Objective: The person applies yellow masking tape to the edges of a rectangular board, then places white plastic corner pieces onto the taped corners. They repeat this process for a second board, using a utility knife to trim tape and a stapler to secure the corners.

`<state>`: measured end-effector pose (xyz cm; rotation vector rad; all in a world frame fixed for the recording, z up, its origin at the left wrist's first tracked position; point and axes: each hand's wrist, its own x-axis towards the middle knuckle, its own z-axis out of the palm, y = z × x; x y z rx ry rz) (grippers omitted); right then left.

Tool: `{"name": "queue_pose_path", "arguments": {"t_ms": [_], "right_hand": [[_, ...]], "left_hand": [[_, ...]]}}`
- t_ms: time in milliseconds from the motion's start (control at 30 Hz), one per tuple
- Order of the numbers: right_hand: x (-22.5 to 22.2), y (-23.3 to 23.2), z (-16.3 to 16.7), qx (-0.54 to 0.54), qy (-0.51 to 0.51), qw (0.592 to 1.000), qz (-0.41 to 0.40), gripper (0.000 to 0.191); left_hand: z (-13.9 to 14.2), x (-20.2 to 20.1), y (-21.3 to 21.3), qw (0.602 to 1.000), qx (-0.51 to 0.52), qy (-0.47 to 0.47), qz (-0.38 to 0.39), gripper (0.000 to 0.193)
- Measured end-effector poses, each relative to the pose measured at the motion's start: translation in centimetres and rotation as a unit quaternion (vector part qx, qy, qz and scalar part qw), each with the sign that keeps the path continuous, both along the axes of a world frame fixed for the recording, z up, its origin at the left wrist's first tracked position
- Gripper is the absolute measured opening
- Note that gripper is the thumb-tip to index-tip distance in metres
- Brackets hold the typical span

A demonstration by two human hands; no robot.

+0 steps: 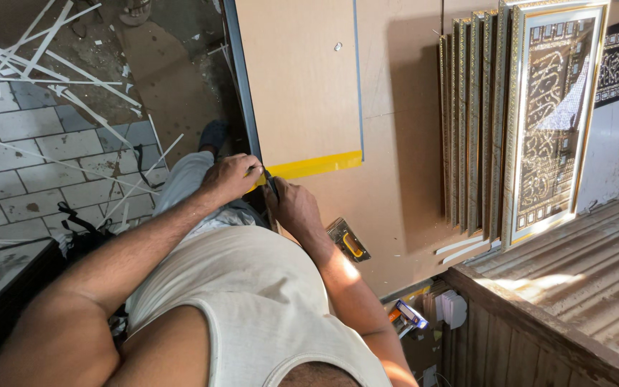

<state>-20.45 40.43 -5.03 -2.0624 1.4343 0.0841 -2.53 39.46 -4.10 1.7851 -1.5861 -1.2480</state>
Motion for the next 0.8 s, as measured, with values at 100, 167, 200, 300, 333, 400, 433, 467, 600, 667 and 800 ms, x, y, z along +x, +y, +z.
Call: {"name": "queue_pose_path", "arguments": {"t_ms": [100,167,200,300,333,400,433,467,600,667,800], "right_hand": [[-0.2,-0.3,1.5,0.009,0.029,0.999,0.038,0.031],[-1.1,-1.1,3.1,0.184,0.112,0.974,0.075,0.031],[-1.8,-1.6,4.0,0.269,0.152,0.947,0.091,0.032],[-3.2,-3.3,5.6,0.226,0.032,0.972,-0.050,0.035],[-3.5,-4.1,5.6,0.112,0.020,0.993,-0.028,0.035],[-3.6,-6.1,4.7,-0.074,0.001,0.997,-0.016,0.033],[-3.7,-7.2,4.1,-0.142,-0.004,0.989,-0.026,0.031],[-3.6,-8.3,3.3,-0.156,0.021,0.987,-0.037,0.034],[-4.0,-10.0,1.0,-0.389,0.017,0.919,0.062,0.043],[-4.7,-9.4,0.5,-0.435,-0.026,0.884,0.166,0.042],[-6.1,-7.8,-0.2,-0.316,-0.063,0.909,0.262,0.048]], "left_hand": [[-0.3,0.0,-0.1,1.000,0.005,0.004,0.001,0.023],[-0.6,0.1,0.0,1.000,0.024,0.010,0.006,0.023],[-0.7,0.1,0.1,1.000,0.019,0.010,0.007,0.023],[-1.1,0.4,0.3,0.999,-0.017,0.005,0.028,0.021],[-1.3,0.6,0.4,0.998,-0.041,0.001,0.042,0.020],[-1.5,1.0,0.5,0.996,-0.057,-0.003,0.070,0.021],[-1.5,1.1,0.5,0.995,-0.047,-0.002,0.085,0.024],[-1.6,1.1,0.4,0.994,-0.037,0.000,0.100,0.028],[-1.3,0.3,-0.2,0.964,0.054,0.214,0.145,0.045],[-1.2,-0.6,-0.4,0.974,-0.035,0.187,0.120,0.045],[-1.2,-2.7,-1.2,0.957,-0.284,-0.057,-0.015,0.055]]}}
